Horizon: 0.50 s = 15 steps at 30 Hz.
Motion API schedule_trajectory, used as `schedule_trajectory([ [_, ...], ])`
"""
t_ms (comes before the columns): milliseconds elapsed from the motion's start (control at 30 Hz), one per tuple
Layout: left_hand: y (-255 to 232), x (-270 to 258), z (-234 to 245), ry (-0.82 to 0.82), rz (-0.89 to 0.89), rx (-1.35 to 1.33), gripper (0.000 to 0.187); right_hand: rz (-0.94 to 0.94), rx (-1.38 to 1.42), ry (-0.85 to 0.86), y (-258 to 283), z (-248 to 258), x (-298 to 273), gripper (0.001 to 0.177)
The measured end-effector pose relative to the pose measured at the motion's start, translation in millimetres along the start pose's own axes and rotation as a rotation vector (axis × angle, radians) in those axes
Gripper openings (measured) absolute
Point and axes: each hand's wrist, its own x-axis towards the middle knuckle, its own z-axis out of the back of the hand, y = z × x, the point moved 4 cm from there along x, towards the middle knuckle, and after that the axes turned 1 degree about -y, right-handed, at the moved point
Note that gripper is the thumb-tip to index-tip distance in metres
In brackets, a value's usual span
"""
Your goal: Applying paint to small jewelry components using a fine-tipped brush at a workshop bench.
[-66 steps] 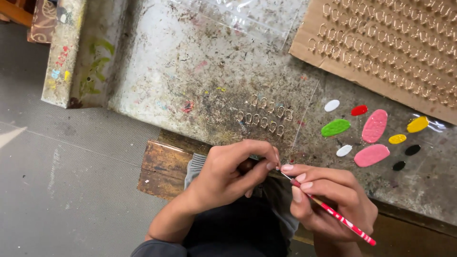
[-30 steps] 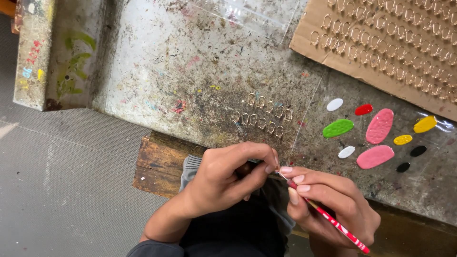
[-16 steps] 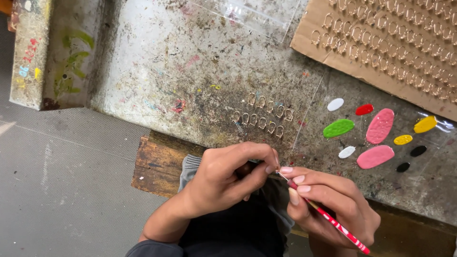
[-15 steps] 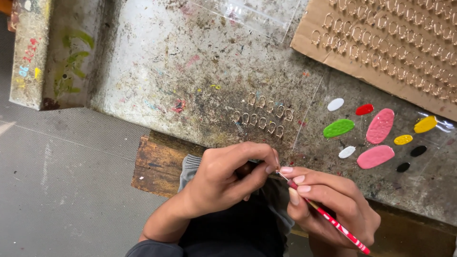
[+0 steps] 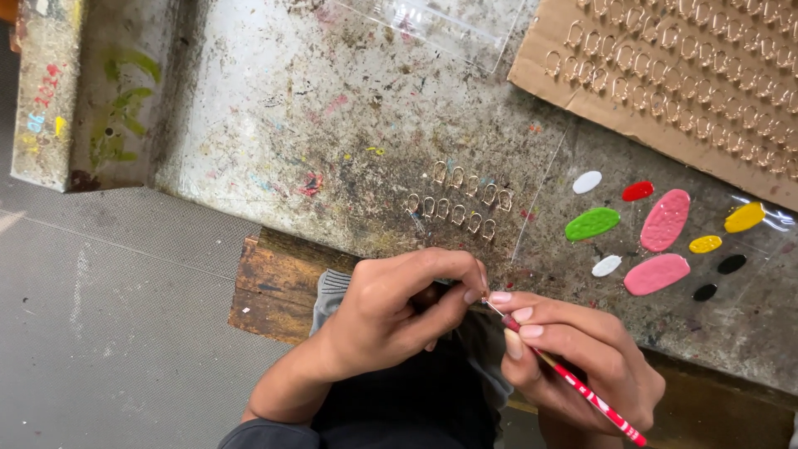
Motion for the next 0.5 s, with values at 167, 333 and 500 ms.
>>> schedule_trajectory([
  [167,0.4,0.0,-0.4,0.000,-0.001,0.005,0.007,-0.012,-0.005,0.002,0.4,0.1,-0.9,0.010],
  [333,0.4,0.3,-0.6,-0.002,0.000,0.007,0.007,-0.007,-0.035,-0.019,-1.2,-0.2,-0.4,0.010],
  [500,-0.6,0.9,-0.1,0.002,-0.007,0.004,0.007,-0.002,-0.023,-0.009,0.1,-0.4,-1.1,0.010],
])
